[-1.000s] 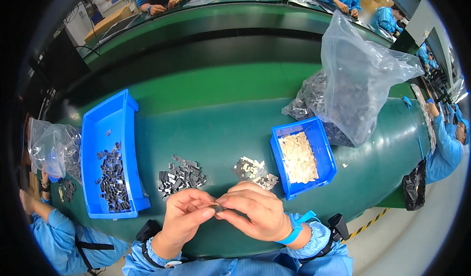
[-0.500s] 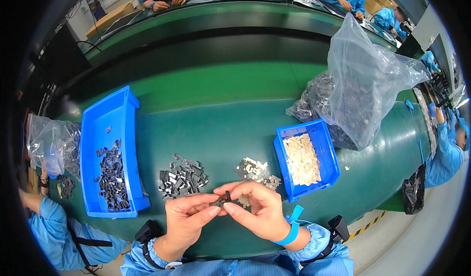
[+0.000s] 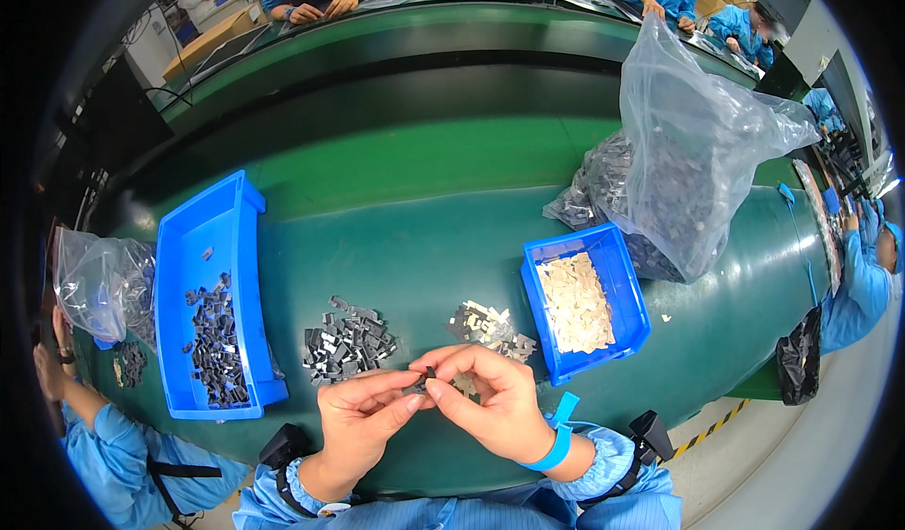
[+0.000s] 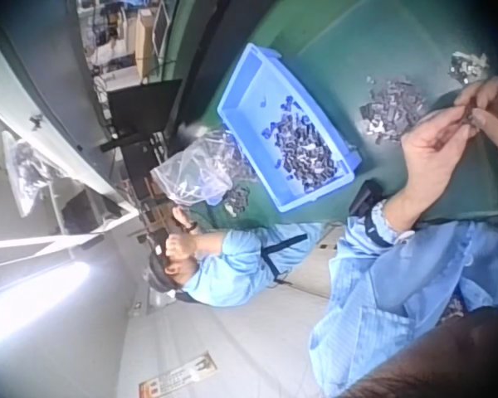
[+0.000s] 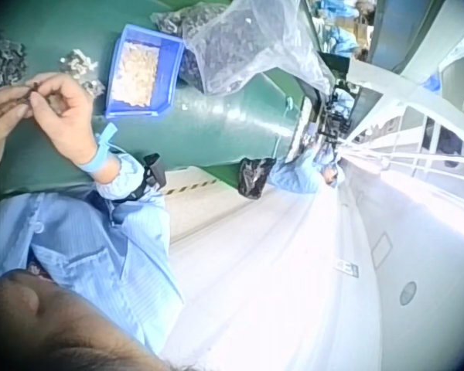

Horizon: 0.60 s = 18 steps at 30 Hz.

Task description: The recorder is assembling small black plastic and metal electronic components at a factory workstation.

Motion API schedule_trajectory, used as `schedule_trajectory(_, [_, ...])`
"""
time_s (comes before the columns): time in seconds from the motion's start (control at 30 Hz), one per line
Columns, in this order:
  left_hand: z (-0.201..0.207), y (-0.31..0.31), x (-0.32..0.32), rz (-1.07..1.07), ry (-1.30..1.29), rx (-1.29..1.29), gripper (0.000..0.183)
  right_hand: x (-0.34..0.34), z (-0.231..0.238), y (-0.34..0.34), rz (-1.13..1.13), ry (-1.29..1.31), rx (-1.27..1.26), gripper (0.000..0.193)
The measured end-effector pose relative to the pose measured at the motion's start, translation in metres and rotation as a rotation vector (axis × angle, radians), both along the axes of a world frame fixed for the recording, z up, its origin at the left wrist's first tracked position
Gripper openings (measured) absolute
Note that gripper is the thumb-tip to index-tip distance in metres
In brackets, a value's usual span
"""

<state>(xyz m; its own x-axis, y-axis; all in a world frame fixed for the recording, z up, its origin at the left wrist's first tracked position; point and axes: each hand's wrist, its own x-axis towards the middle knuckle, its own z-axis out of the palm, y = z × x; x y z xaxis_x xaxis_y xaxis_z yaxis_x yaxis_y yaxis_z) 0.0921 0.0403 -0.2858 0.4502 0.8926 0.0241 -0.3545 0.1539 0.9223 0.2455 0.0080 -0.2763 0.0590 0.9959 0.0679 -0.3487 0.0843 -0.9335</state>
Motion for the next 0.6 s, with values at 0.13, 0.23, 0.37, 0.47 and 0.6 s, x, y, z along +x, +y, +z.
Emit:
schedule_trajectory(0.13, [0.001,0.0003,-0.0004,-0.006,0.014,0.011,0.024,0.0011,0.0005,0.0002,0.008,-0.046,-0.006,0.006])
schedule_trajectory(0.23, [0.0017,0.0005,-0.0003,-0.004,0.021,0.012,0.024,0.0018,-0.0006,0.0008,0.003,-0.081,0.004,0.006])
schedule_trajectory(0.37, [0.002,0.0013,-0.0002,-0.014,0.023,0.017,0.024,0.0031,-0.0011,0.001,0.0,-0.09,-0.003,0.006])
schedule_trajectory(0.47, [0.002,0.0016,-0.0006,-0.018,0.028,0.025,0.024,0.0034,-0.0019,0.0016,-0.002,-0.127,0.011,0.007])
schedule_trajectory(0.6, [0.0014,0.0011,-0.0005,-0.022,0.024,0.024,0.024,0.0037,-0.0001,0.0016,0.0,-0.156,0.01,0.008])
